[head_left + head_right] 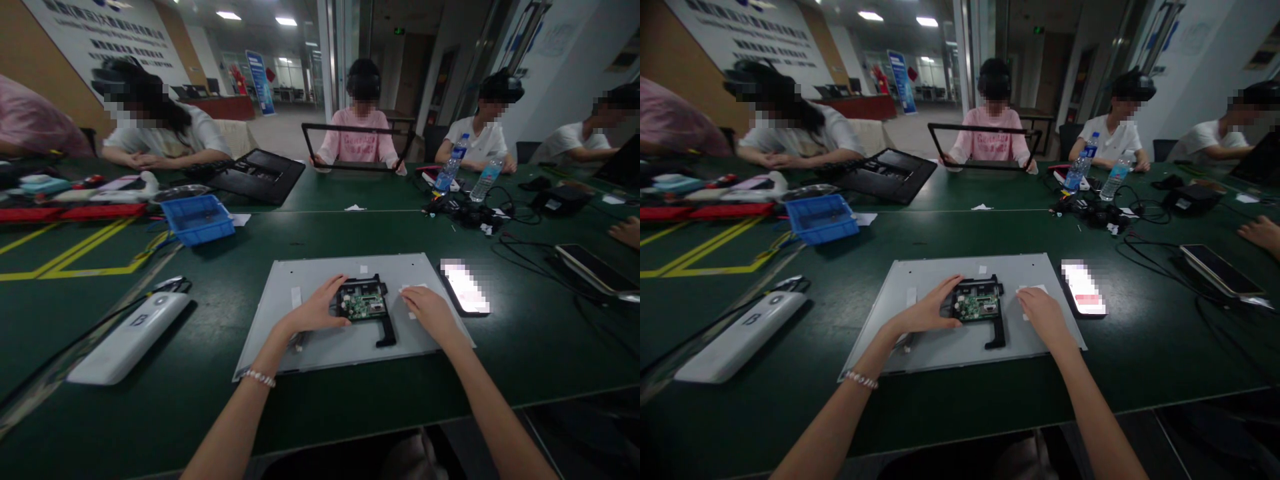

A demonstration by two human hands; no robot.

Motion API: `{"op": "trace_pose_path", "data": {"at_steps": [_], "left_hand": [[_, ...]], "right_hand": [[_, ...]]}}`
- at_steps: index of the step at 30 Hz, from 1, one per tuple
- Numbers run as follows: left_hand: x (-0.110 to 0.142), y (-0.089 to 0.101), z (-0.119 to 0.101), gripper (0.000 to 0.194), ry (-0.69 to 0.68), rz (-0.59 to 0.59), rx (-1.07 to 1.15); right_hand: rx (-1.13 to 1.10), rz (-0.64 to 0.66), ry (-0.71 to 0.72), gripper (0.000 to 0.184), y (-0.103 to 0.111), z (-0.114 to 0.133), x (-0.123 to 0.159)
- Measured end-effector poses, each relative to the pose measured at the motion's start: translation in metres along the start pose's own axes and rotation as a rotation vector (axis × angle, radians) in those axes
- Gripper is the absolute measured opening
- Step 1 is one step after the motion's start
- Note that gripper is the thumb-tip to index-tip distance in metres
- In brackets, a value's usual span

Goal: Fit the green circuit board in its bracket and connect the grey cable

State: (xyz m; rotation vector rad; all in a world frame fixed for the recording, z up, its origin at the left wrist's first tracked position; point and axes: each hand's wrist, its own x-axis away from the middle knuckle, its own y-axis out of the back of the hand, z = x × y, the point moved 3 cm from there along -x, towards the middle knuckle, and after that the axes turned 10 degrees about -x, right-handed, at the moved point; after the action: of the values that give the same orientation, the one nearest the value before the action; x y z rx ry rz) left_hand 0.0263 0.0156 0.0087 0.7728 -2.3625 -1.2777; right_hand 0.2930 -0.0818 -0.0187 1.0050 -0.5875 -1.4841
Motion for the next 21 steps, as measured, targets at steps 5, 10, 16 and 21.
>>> {"op": "trace_pose_path", "data": {"at_steps": [5,10,16,21], "left_hand": [[0.0,0.001,-0.003,0.098,-0.019,-0.006,-0.009],[0.001,-0.001,0.0,0.098,-0.019,-0.011,0.003],[0.0,-0.003,0.002,0.096,-0.052,-0.023,-0.003],[-0.001,-0.005,0.002,0.095,-0.078,-0.053,-0.005]], "right_hand": [[-0.01,-0.066,-0.015,0.031,-0.002,0.0,-0.002],[-0.023,-0.112,-0.019,0.027,-0.003,-0.003,-0.004],[-0.014,-0.166,-0.02,0.025,-0.002,0.002,0.0],[0.007,-0.136,0.069,0.026,0.006,0.027,-0.029]]}}
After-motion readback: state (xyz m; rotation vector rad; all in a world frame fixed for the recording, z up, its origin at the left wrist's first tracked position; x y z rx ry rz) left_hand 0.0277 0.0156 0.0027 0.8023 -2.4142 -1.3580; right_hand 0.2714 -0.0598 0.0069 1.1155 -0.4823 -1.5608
